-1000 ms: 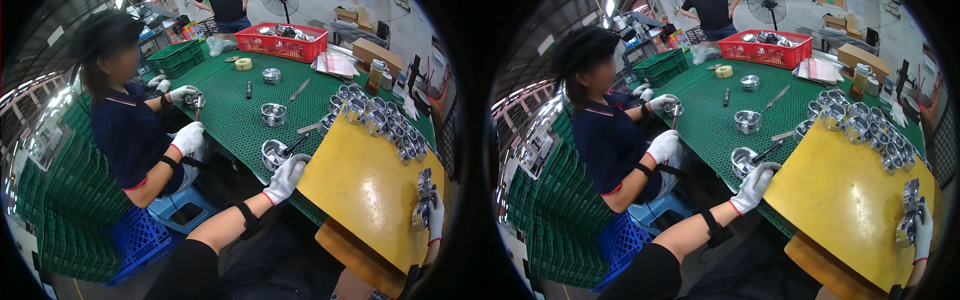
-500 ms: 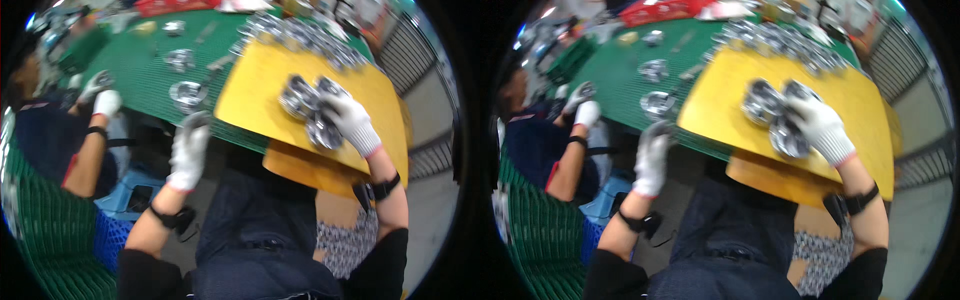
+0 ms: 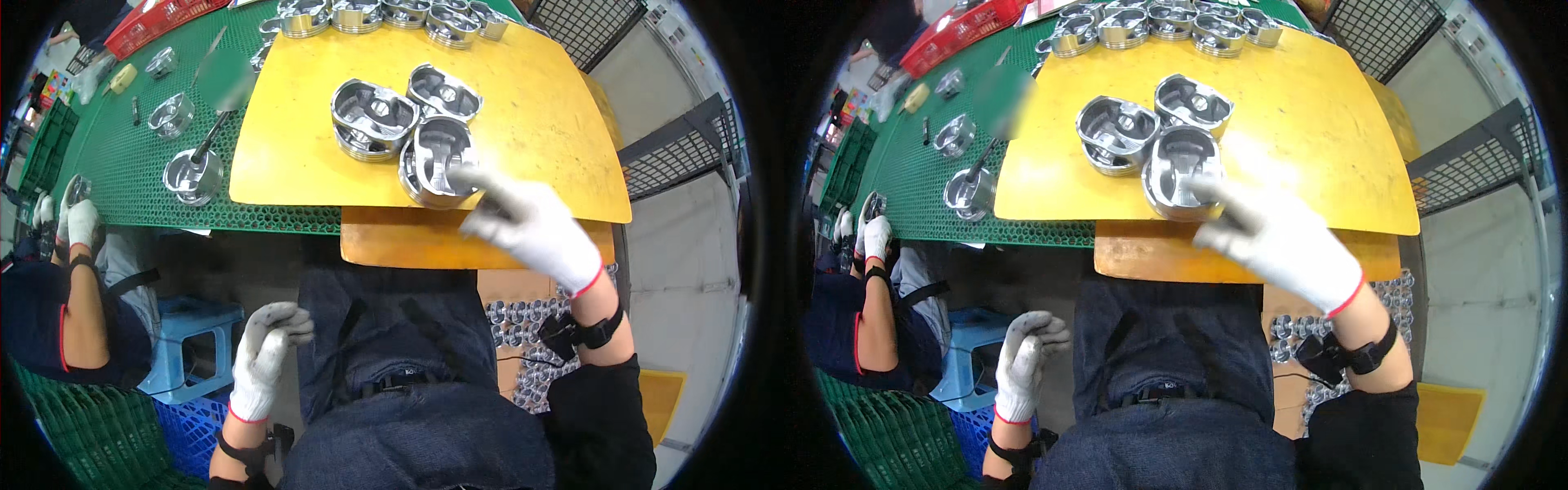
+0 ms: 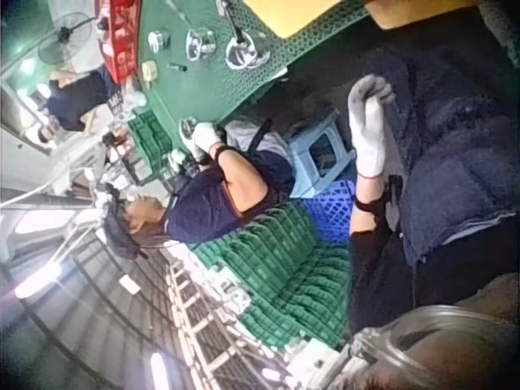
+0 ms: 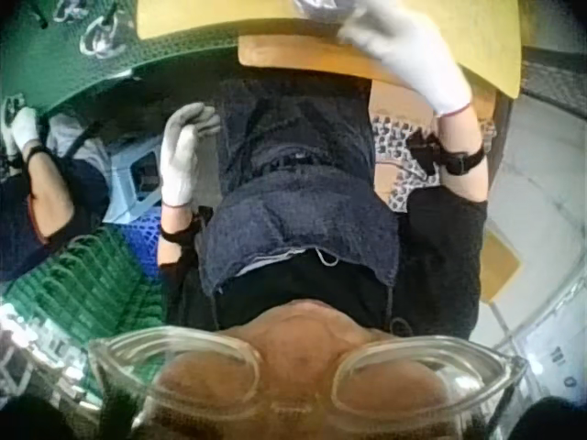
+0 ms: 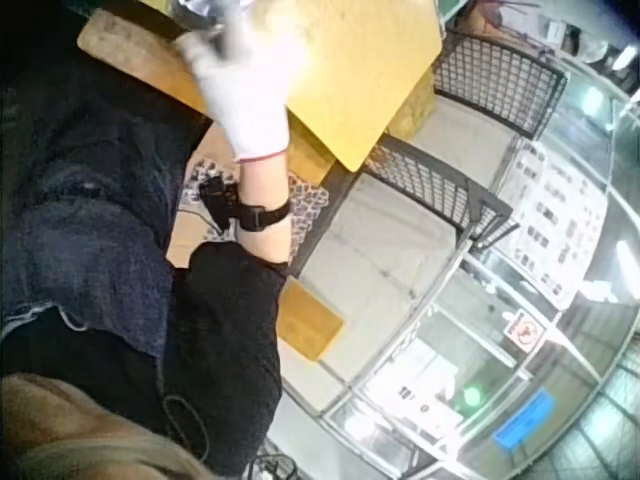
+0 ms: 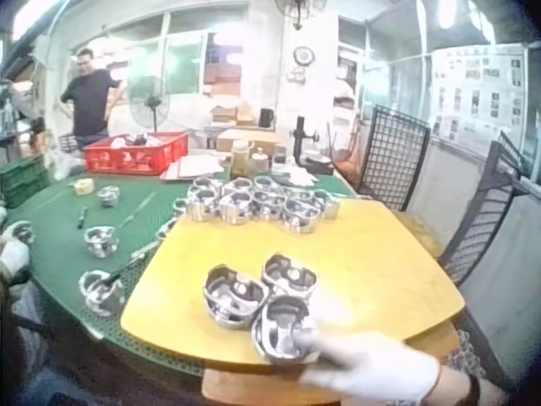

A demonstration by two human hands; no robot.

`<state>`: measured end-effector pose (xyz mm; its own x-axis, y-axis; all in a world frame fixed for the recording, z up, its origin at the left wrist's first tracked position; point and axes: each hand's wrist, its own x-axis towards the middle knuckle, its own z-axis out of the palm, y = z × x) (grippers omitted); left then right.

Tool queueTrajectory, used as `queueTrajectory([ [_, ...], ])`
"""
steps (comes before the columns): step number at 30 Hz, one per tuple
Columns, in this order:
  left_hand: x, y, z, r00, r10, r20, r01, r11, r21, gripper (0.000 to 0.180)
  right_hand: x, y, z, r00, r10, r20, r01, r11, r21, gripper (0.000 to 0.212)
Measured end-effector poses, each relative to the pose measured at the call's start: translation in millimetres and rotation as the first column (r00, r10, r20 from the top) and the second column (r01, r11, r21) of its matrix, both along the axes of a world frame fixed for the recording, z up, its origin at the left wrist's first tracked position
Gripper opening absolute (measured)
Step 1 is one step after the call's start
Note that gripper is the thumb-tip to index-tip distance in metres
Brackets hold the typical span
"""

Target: Manually installing or adjusting piston rings on a metal engine piston at an assembly station.

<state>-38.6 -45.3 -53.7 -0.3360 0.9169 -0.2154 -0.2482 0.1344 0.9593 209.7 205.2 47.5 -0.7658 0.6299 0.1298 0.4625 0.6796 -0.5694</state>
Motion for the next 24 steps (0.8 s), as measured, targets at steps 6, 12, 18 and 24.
queueTrajectory([
  [6,14.4,66.4,55.1,0.883,-0.214,0.418,0.201,0.977,0.076,0.07,4.5,-25.3,-26.0,0.962,0.27,0.024,-0.268,0.93,0.251,0.024],
  [12,26.5,44.5,40.1,0.882,-0.447,-0.151,0.39,0.87,-0.302,0.046,5.3,-58.9,-23.4,0.782,0.618,0.087,-0.624,0.777,0.087,0.039],
  [18,27.9,31.6,48.0,0.516,-0.748,-0.418,0.676,0.655,-0.339,0.046,10.7,-52.5,-50.0,0.85,0.525,0.049,-0.52,0.849,-0.096,0.026],
  [24,34.9,51.4,60.6,0.372,-0.788,-0.491,0.771,0.557,-0.309,0.043,-12.7,-54.1,-43.6,0.76,0.649,0.031,-0.64,0.756,-0.135,0.024],
])
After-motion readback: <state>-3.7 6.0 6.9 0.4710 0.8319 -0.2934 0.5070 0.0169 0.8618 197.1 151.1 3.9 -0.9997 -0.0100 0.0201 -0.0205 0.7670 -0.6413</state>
